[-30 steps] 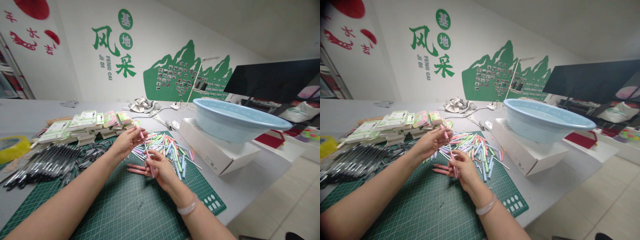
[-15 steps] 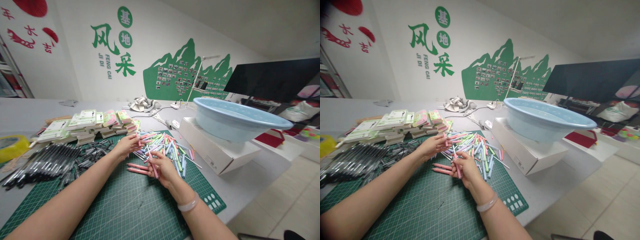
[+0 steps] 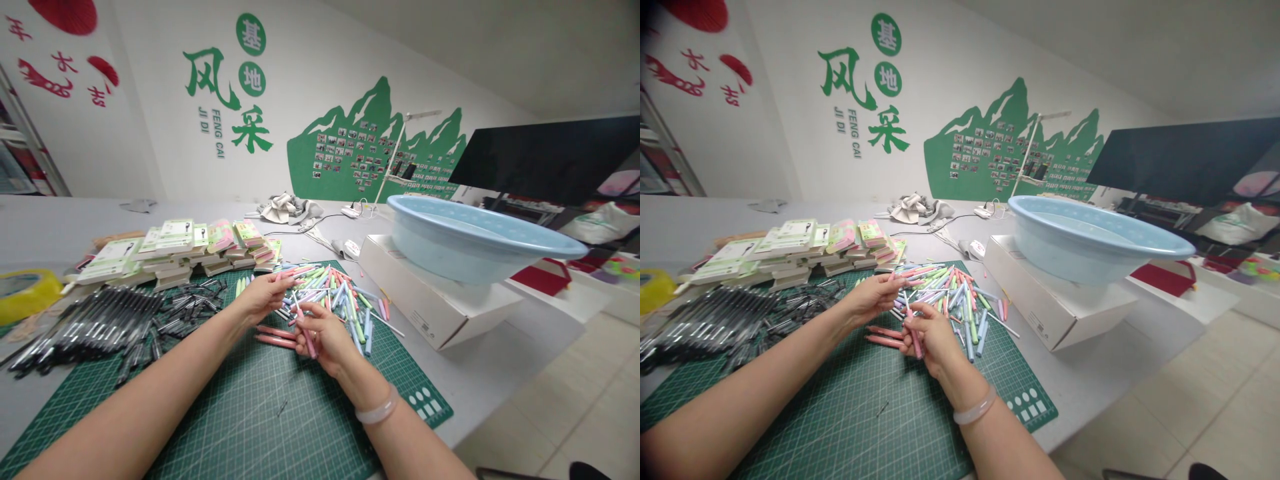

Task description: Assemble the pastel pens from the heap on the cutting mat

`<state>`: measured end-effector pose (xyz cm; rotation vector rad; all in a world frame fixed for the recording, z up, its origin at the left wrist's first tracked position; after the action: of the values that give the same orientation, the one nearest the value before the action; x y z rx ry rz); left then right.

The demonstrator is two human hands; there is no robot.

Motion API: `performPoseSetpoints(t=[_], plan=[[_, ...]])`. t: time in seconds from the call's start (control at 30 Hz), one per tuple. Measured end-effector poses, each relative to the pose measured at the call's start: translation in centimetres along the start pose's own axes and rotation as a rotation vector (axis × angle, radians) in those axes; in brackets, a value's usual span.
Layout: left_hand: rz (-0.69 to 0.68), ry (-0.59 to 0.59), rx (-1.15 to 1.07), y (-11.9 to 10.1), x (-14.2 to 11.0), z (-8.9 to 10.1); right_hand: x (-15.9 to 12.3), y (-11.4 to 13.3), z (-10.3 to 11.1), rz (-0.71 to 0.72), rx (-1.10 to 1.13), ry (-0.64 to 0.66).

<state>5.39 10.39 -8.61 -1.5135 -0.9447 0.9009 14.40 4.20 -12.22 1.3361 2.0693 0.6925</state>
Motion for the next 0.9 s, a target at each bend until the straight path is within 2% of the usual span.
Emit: performPoseSetpoints(t=[0.17,0.27,0.33,0.47,0.6,0.67,0.9], plan=[[-0.062,-0.226,-0.148,-0.3,0.6,3.5,0.0,-0.3,0.0,-0.022,-0.060,0.040],[-0.121,-0.300,-0.107,-0.7,0.6,5.0,0.1,0.1,-0.5,0.029,-0.086,0.093],[-0.121,-0.288,0.070,-0.6,0.6,5.0,0.0,0.6,-1.1,0.075,-0.095,0.151],[-0.058,-0.197,0.611,0.2,0.7,3.6,-0.3,1.1,-1.8,0.114,-0.085,0.185],[-0.139,-0.102,1.091,0.1,0.7,1.4,-0.3,1.3,-1.7,0.142,-0.038,0.176],[-0.143,-0.094,1.175,0.2,0.7,1.0,-0.1,1.5,-1.2,0.153,-0.007,0.144],[-0.041,0.062,1.192,1.4,0.3,0.7,0.3,2.6,0.8,0.180,0.078,-0.008]])
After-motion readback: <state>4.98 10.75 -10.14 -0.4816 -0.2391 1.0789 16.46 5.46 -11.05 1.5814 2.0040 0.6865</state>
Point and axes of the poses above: each hand's wrist, its own x-axis towards the middle knuckle, its own z-axis out of the back of the hand, y = z × x, the point moved 9 cm from there along x, towards the middle knuckle, and after that the axes turned 14 degrees about x, right-handed, at the moved point
